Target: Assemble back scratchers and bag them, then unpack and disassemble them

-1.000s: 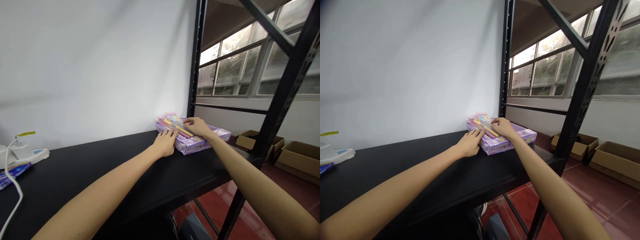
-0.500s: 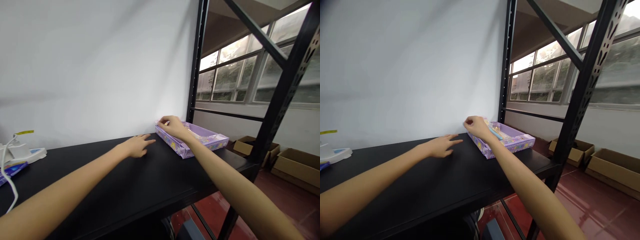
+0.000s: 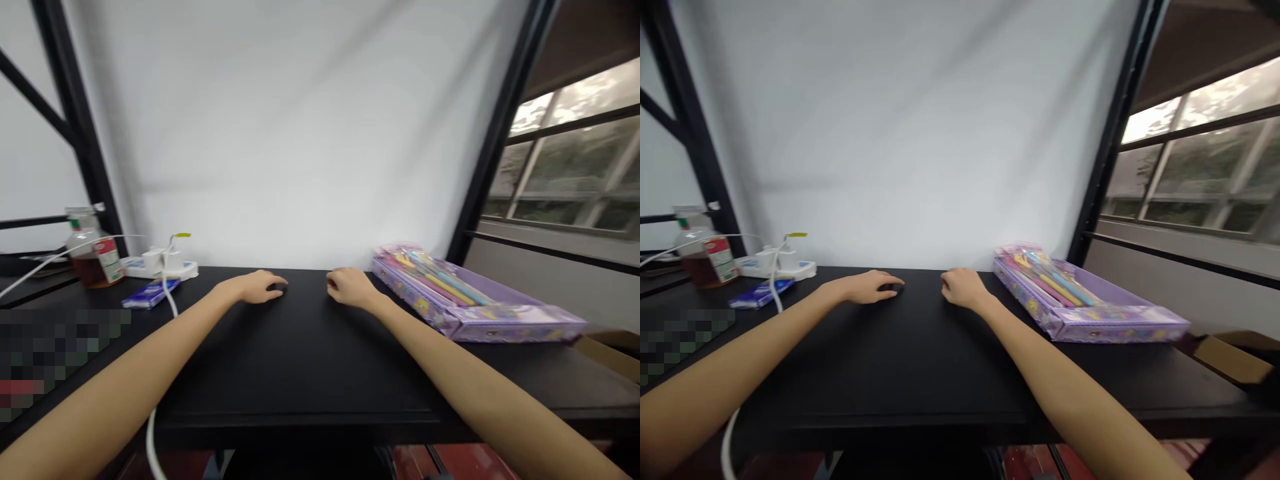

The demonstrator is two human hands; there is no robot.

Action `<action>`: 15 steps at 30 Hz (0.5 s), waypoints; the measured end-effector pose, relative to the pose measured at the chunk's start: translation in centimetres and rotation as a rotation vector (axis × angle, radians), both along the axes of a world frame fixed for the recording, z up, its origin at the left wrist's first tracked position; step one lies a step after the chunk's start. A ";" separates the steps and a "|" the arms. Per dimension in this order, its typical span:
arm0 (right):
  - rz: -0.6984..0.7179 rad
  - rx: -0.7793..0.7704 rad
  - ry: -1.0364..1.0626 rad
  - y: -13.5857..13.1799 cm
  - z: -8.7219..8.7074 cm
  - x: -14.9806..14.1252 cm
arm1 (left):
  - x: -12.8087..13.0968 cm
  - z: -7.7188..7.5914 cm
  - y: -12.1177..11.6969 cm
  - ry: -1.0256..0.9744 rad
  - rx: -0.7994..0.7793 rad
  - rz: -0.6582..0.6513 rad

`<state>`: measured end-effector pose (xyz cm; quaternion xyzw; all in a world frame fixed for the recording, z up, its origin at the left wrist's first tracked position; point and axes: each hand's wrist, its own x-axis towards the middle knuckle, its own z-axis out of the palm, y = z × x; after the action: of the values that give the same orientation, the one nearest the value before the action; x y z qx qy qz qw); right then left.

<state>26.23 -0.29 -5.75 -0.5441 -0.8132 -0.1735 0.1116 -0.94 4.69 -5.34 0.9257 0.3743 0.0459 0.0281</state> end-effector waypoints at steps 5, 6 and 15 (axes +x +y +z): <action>-0.033 -0.032 0.080 -0.7 -1.1 0.4 | 0.9 -0.1 -0.9 0.007 -0.001 0.037; -0.032 -0.045 0.110 -0.8 -1.2 0.3 | 1.2 -0.3 -1.2 0.006 0.003 0.056; 0.026 -0.070 0.205 -1.0 -1.2 -0.7 | 2.1 -0.6 -2.5 0.041 0.051 0.132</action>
<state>25.55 -1.31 -6.97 -0.5518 -0.8102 -0.0870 0.1774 1.18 2.15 -5.98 0.9003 0.4336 0.0382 -0.0061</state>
